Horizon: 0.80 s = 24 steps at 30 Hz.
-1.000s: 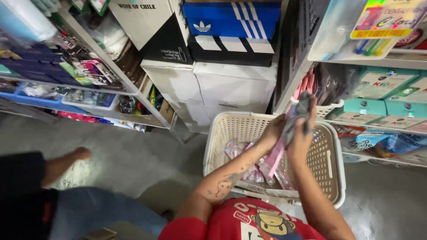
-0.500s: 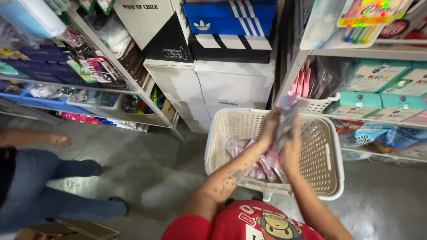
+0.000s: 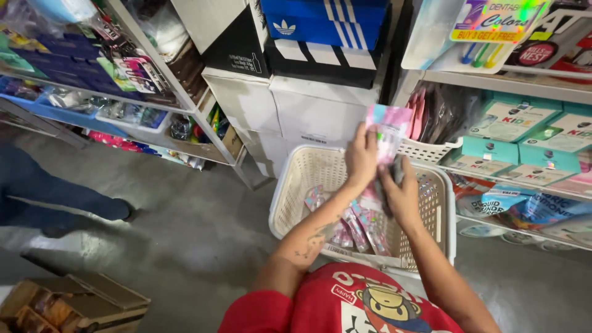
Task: Wiping down individual hygiene and cosmetic products with a cloth and placing them into a shopping basket.
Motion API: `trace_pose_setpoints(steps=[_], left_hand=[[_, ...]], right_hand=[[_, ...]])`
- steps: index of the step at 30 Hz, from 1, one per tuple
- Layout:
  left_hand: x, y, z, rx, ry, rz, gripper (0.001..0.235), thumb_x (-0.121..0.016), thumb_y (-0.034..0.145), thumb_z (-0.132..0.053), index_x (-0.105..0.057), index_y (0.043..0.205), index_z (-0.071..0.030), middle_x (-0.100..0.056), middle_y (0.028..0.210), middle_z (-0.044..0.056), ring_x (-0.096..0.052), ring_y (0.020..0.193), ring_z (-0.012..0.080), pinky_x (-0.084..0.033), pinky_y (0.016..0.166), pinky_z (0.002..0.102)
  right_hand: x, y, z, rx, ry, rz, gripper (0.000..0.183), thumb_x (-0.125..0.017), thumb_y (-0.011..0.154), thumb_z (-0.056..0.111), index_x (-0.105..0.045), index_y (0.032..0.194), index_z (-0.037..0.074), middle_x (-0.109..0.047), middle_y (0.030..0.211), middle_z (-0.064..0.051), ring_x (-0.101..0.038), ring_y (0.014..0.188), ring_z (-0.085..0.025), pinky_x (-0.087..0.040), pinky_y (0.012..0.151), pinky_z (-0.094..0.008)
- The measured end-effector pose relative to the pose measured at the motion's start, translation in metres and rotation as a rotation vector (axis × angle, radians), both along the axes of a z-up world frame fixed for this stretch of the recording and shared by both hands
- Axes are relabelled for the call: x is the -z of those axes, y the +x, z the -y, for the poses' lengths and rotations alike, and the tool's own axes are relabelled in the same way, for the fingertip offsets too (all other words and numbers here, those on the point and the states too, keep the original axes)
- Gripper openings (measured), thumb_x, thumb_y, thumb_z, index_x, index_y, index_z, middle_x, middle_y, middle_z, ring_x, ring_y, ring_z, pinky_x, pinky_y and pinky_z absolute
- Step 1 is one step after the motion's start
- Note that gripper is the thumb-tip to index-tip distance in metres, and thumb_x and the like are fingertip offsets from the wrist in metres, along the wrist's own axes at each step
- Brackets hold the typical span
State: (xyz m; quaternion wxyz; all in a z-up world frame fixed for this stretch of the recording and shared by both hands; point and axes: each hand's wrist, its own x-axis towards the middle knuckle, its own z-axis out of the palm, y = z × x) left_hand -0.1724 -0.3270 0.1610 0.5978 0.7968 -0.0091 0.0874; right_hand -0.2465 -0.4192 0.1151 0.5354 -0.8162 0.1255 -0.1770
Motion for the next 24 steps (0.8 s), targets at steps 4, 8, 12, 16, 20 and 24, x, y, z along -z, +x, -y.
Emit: trace_pose_setpoints(steps=[4, 8, 12, 16, 20, 24], left_hand=[[0.002, 0.011, -0.01, 0.105, -0.023, 0.023, 0.029, -0.05, 0.105, -0.048, -0.062, 0.118, -0.025, -0.076, 0.103, 0.016, -0.069, 0.107, 0.0417, -0.058, 0.089, 0.054], [0.042, 0.036, 0.008, 0.26, -0.361, -0.042, 0.032, -0.056, 0.106, -0.051, -0.067, 0.114, -0.023, -0.075, 0.106, 0.007, -0.067, 0.107, 0.0265, -0.056, 0.094, 0.045], [0.031, 0.022, 0.003, 0.281, -0.466, -0.02, 0.033, -0.058, 0.108, -0.042, -0.074, 0.113, -0.014, -0.071, 0.099, 0.001, -0.06, 0.099, 0.0142, -0.052, 0.094, 0.04], [0.015, 0.002, 0.001, 0.328, -0.4, 0.035, 0.033, -0.056, 0.111, -0.039, -0.073, 0.119, -0.012, -0.075, 0.105, 0.006, -0.064, 0.106, 0.0138, -0.051, 0.098, 0.042], [0.03, -0.005, 0.009, 0.434, -0.307, 0.076, 0.025, -0.055, 0.108, -0.021, -0.073, 0.117, -0.006, -0.074, 0.106, 0.016, -0.065, 0.111, 0.0237, -0.051, 0.098, 0.044], [0.0, -0.022, -0.018, 0.404, -0.315, 0.053, 0.029, -0.06, 0.108, -0.04, -0.077, 0.11, -0.017, -0.077, 0.093, 0.001, -0.068, 0.096, 0.0079, -0.055, 0.09, 0.033]], right_hand=[[-0.006, -0.009, 0.012, 0.026, 0.129, -0.048, 0.032, -0.081, 0.094, 0.048, -0.071, 0.108, 0.021, -0.068, 0.087, -0.002, -0.063, 0.081, -0.019, -0.052, 0.078, -0.038], [-0.04, -0.014, 0.018, 0.008, 0.098, -0.012, 0.027, -0.077, 0.099, 0.038, -0.065, 0.08, 0.022, -0.054, 0.059, 0.004, -0.051, 0.058, -0.01, -0.041, 0.058, -0.026], [-0.033, -0.012, 0.057, 0.112, 0.046, 0.203, 0.027, -0.07, 0.11, 0.036, -0.069, 0.114, 0.009, -0.068, 0.102, -0.016, -0.059, 0.1, -0.026, -0.044, 0.095, -0.045], [-0.085, -0.006, 0.039, 0.016, -0.219, 0.499, 0.029, -0.061, 0.11, 0.022, -0.063, 0.132, 0.003, -0.049, 0.128, -0.021, -0.046, 0.126, -0.043, -0.031, 0.114, -0.052], [-0.08, 0.015, 0.027, -0.085, -0.521, 0.492, 0.054, -0.053, 0.103, 0.015, -0.047, 0.157, 0.016, -0.034, 0.161, -0.024, -0.03, 0.146, -0.053, -0.03, 0.117, -0.064], [-0.079, 0.029, 0.037, 0.082, -0.156, 0.499, 0.06, -0.046, 0.106, -0.008, -0.036, 0.162, 0.011, -0.041, 0.157, -0.028, -0.033, 0.148, -0.047, -0.024, 0.123, -0.057]])
